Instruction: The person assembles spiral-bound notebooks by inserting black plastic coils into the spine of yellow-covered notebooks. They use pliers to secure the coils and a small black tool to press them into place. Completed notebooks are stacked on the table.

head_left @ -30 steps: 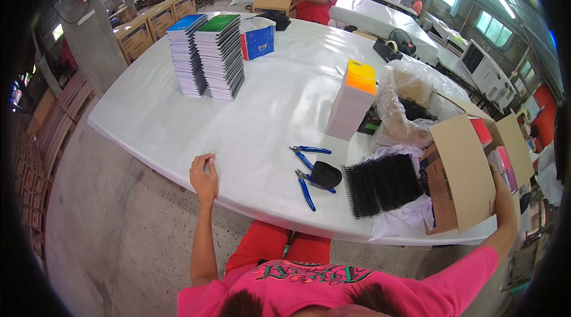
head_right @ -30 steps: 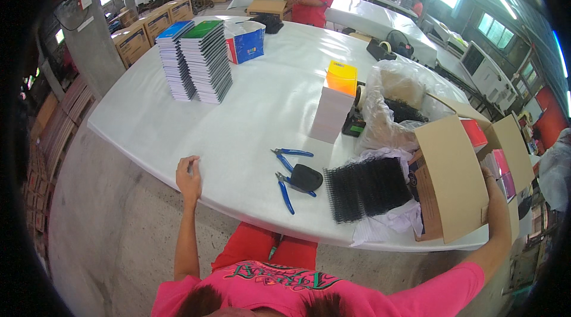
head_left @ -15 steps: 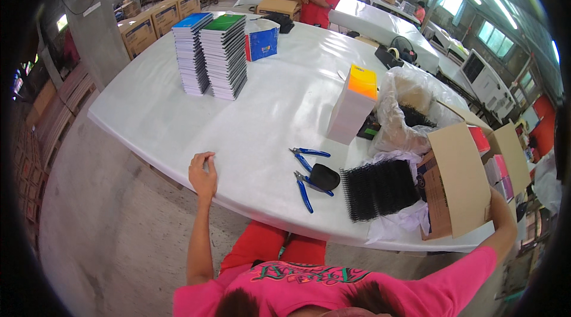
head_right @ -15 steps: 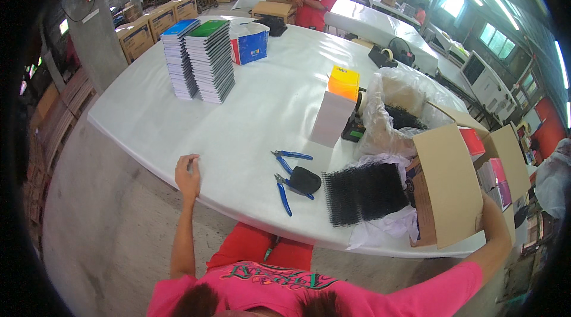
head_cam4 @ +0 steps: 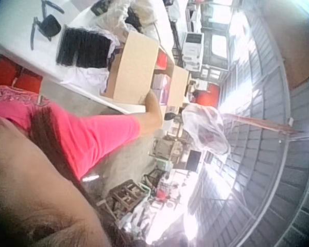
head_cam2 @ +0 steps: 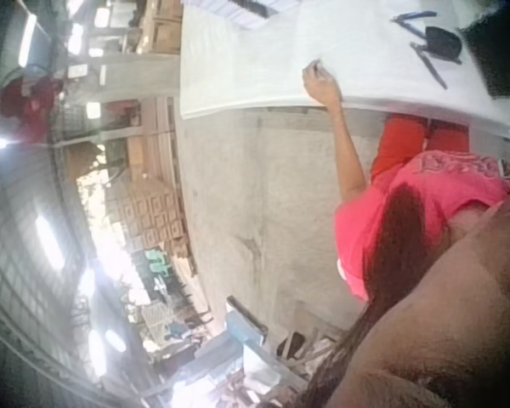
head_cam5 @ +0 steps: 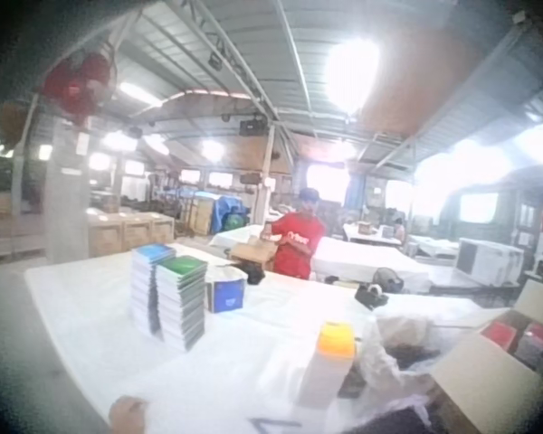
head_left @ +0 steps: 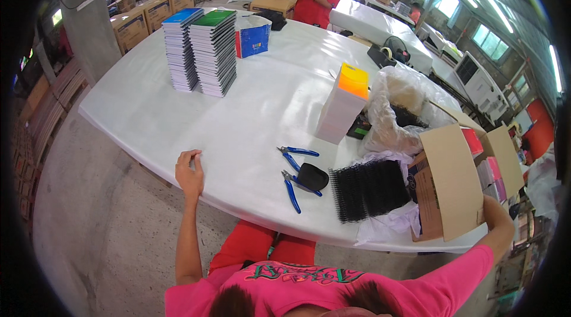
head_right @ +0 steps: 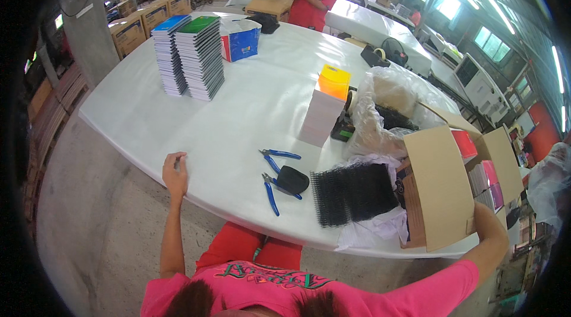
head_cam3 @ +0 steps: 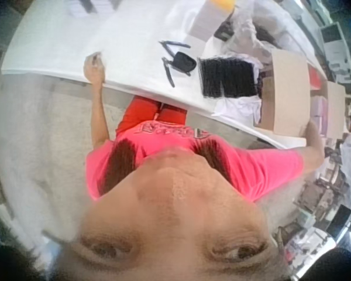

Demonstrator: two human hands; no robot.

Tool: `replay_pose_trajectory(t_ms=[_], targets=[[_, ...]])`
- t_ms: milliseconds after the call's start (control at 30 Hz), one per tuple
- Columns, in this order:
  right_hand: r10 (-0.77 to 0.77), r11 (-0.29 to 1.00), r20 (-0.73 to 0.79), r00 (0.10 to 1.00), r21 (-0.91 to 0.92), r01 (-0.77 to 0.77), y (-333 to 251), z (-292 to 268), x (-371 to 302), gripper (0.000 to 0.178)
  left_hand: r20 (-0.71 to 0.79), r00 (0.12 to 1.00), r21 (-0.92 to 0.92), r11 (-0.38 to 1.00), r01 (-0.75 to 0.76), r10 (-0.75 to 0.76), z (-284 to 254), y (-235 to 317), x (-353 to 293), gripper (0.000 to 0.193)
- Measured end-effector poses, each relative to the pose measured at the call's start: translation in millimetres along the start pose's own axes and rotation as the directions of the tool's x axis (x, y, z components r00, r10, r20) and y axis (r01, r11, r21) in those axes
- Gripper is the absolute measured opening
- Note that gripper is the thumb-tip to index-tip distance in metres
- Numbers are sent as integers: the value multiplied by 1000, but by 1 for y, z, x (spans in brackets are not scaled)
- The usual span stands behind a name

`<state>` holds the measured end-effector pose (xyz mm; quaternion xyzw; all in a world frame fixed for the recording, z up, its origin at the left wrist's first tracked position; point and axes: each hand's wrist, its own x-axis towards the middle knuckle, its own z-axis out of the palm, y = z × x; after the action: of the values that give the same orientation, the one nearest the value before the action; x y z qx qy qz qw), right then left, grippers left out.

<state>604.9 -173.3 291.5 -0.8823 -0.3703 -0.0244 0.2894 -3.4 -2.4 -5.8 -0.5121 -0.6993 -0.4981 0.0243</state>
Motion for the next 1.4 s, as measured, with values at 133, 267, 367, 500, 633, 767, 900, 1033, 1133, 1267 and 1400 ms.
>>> replay_pose_trajectory(t_ms=[133,267,367,500,633,767,900,1033,1133,1267,1400], targets=[[3,1000,-17,1000,-9,-3,0,0,-1,41,-13,1000,5,1000,-12,12,0,-2,0,10],[7,1000,-31,999,-17,-7,1,-1,-3,40,10,1000,23,1000,3,-3,-3,2,1,10],[8,1000,-36,999,-22,-9,2,-2,-2,40,13,1000,11,1000,-4,4,-3,1,2,10],[3,1000,-44,999,-27,-5,0,-3,-4,39,9,1000,5,1000,-4,4,-2,-2,1,11],[8,999,-50,999,-39,-10,2,-2,-5,38,14,1000,6,1000,-3,3,-4,2,1,11],[13,999,-54,998,-46,-15,3,-3,-5,37,19,1000,-5,1000,14,-14,-2,1,1,10],[15,998,-60,998,-54,-19,3,-4,-6,37,1,1000,39,999,-19,19,-2,2,0,10],[16,998,-69,998,-58,-20,2,-5,-6,36,3,1000,-13,1000,-13,13,-3,-1,1,10],[20,998,-75,997,-64,-24,2,-5,-6,35,8,1000,-10,1000,-3,3,-2,-1,1,11],[25,997,-86,996,-68,-31,3,-6,-6,35,6,1000,22,1000,15,-15,-3,2,0,11],[29,997,-91,995,-75,-36,3,-7,-6,34,11,1000,0,1000,12,-12,-3,0,1,11]])
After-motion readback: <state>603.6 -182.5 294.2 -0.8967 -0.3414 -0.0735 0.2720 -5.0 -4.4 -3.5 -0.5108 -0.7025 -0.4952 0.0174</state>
